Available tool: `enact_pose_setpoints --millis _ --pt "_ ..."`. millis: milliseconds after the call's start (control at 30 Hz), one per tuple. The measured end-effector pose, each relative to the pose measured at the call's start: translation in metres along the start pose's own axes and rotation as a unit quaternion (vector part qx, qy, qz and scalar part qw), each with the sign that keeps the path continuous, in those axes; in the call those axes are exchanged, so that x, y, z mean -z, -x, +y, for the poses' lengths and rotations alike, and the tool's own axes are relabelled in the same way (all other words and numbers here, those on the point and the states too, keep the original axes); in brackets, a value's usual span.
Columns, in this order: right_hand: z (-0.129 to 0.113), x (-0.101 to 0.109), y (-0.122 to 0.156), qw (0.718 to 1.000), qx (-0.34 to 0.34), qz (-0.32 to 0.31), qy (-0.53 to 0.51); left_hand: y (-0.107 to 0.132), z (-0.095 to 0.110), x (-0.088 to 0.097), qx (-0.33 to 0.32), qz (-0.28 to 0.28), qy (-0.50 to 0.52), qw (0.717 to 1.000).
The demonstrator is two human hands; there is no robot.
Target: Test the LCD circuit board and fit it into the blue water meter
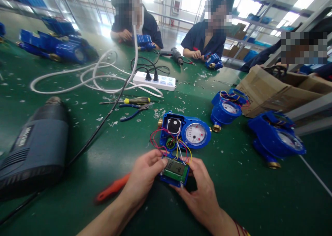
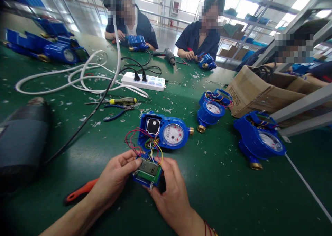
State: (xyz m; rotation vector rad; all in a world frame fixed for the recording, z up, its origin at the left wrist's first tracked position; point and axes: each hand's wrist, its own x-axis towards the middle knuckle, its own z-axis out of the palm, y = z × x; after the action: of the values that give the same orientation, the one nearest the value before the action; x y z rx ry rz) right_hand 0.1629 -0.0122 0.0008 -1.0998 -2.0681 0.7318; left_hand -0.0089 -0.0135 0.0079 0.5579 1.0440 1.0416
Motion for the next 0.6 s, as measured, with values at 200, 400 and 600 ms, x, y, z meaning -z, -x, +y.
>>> enact_pose_setpoints --millis 200,400,600 --pt "0.0014 0.0005 0.0012 1.0 -0.026 -0.01 -0.014 -0.0008 0.0026 -0.0018 -0.006 -0.023 0.026 0.999" --pt "0.0002 0.0004 0.0012 1.0 -0.004 0.004 0.002 -0.0011 -0.0008 0.0001 -0.022 -0.006 -0.017 1.0" --pt "-0.0013 -0.0011 0.0024 1.0 -0.011 0.007 -0.001 0.0003 -0.0025 0.0011 -0.032 -0.012 -0.032 0.999"
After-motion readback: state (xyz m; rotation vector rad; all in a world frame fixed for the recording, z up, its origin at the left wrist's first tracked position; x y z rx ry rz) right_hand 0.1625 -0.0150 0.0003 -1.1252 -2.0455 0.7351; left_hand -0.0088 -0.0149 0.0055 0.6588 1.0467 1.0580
